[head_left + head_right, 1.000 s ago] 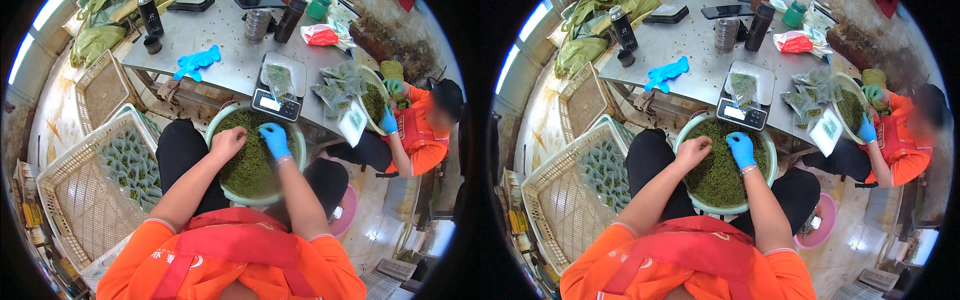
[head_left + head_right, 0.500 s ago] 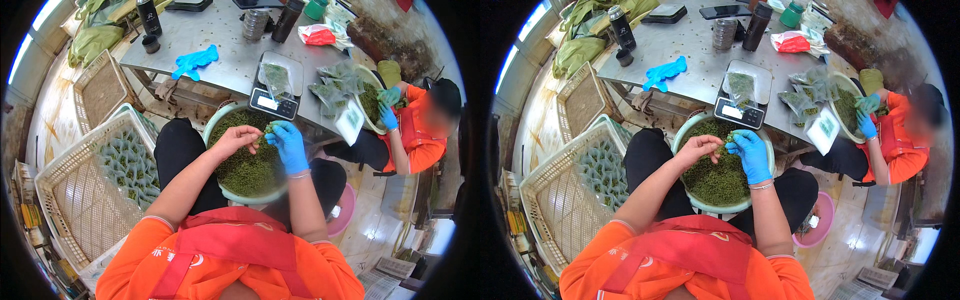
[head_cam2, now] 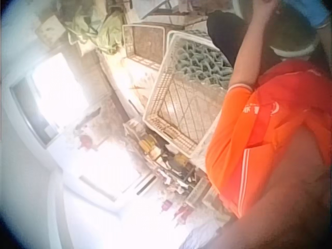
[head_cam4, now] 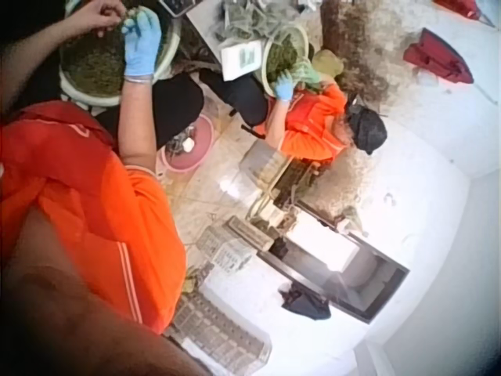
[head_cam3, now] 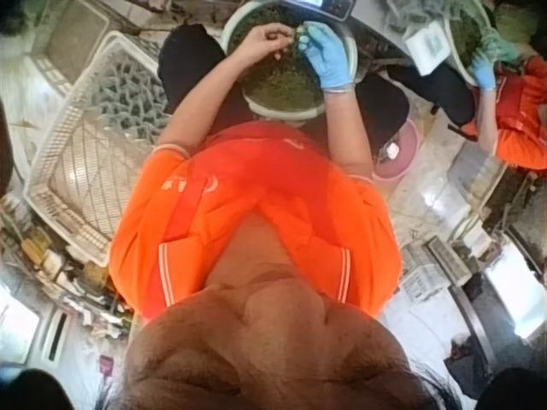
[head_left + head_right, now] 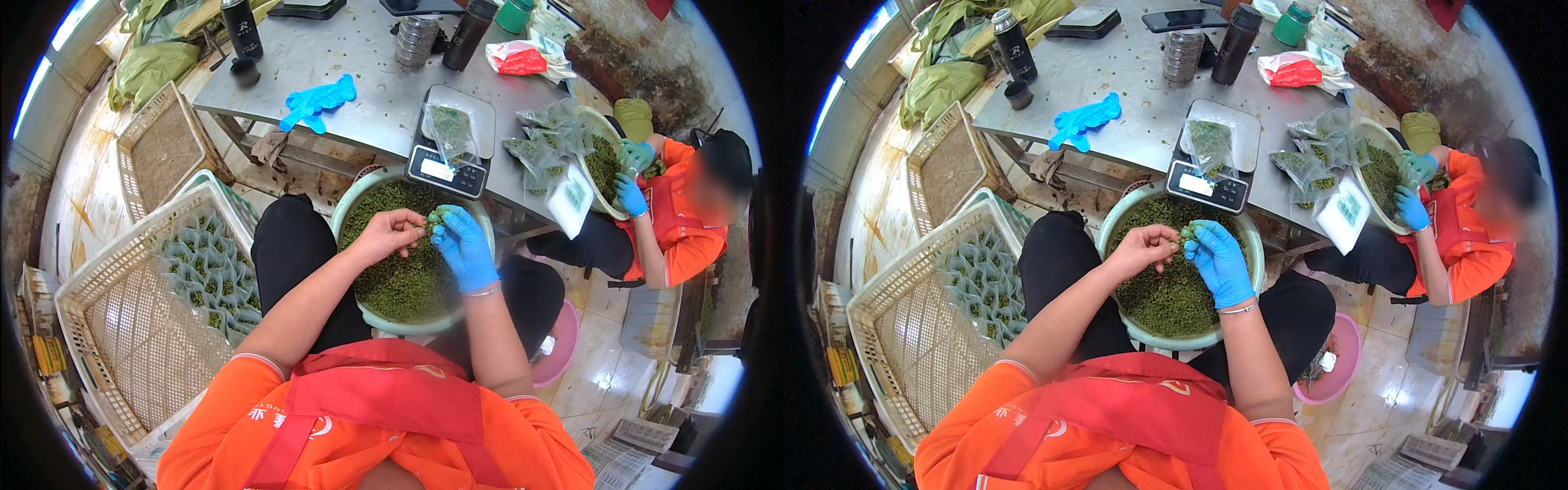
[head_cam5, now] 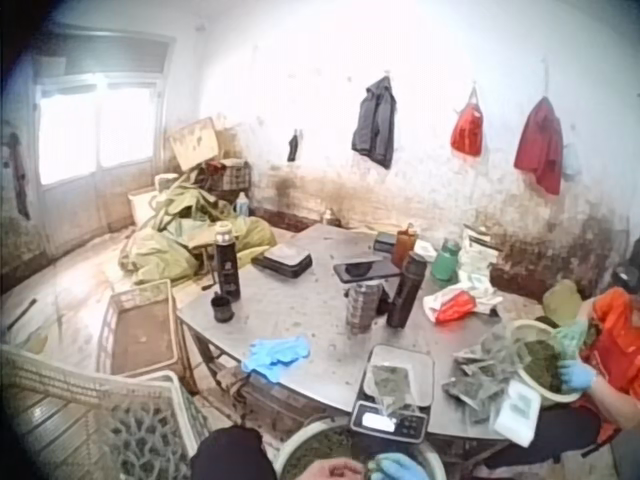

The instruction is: The person scoops green tea leaves from a large bowl into small plastic bags, weighs each bag on a digital scale, and places the filled bags into a white crate. A coworker performs a similar task at an adjacent station.

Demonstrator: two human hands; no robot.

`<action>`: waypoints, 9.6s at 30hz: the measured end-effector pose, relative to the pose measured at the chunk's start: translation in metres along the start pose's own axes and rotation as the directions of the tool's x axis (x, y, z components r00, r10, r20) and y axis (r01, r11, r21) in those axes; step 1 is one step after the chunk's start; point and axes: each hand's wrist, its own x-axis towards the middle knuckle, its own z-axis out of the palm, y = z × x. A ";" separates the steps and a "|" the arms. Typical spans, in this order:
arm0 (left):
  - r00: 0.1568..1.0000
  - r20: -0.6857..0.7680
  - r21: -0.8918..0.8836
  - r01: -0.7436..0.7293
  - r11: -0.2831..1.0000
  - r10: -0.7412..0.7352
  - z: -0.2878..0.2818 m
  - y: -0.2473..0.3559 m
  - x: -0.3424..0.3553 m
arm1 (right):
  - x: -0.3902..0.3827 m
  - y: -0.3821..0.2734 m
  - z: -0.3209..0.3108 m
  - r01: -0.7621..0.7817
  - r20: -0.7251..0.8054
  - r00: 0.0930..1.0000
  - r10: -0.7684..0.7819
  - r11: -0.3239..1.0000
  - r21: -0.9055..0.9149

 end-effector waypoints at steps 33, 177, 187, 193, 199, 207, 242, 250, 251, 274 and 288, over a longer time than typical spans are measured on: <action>0.917 -0.376 0.279 -0.026 0.960 0.134 -0.003 -0.014 0.002 | -0.021 0.013 0.023 0.014 -0.096 0.994 -0.053 0.928 -0.373; -0.096 -0.993 -0.044 0.840 0.542 0.069 -0.210 -0.089 -0.377 | -0.002 0.015 0.003 0.179 0.118 0.981 -0.155 0.472 -0.863; 0.187 -0.868 0.462 0.646 0.607 0.461 -0.182 -0.059 -0.339 | -0.023 0.052 -0.024 0.053 0.065 0.998 -0.011 -0.449 -0.892; 0.435 -0.575 0.815 0.231 0.531 0.693 -0.110 0.023 -0.198 | -0.020 0.062 -0.034 0.101 0.112 0.993 -0.033 -0.233 -0.967; 0.903 -0.037 0.826 -0.214 0.522 0.428 0.003 0.032 -0.084 | -0.042 0.014 0.017 -0.128 -0.112 0.992 0.064 0.419 -0.899; 0.946 0.043 0.863 -0.197 0.466 0.321 0.013 -0.016 -0.039 | -0.001 -0.033 0.033 0.313 0.447 0.701 -0.556 -0.323 -0.893; 0.950 -0.228 0.455 -0.088 0.886 0.212 0.013 -0.010 -0.038 | -0.023 0.022 0.019 0.068 -0.033 0.992 -0.123 0.729 -0.681; 0.877 -0.312 0.415 -0.219 0.883 0.364 0.005 -0.014 -0.037 | -0.027 0.012 0.015 0.024 -0.235 0.965 -0.115 0.932 -0.362; 0.865 -0.344 0.342 -0.247 0.907 0.365 0.003 -0.015 -0.037 | -0.030 0.010 0.013 0.009 -0.213 0.973 -0.092 0.931 -0.364; 0.992 -0.129 0.335 0.059 0.940 -0.016 0.006 -0.010 -0.033 | -0.030 0.031 0.020 0.069 -0.037 0.983 -0.182 0.544 -0.836; 0.986 -0.169 0.484 0.082 0.871 0.001 0.002 -0.009 -0.038 | -0.031 0.003 0.022 0.064 -0.186 0.976 -0.111 0.969 -0.240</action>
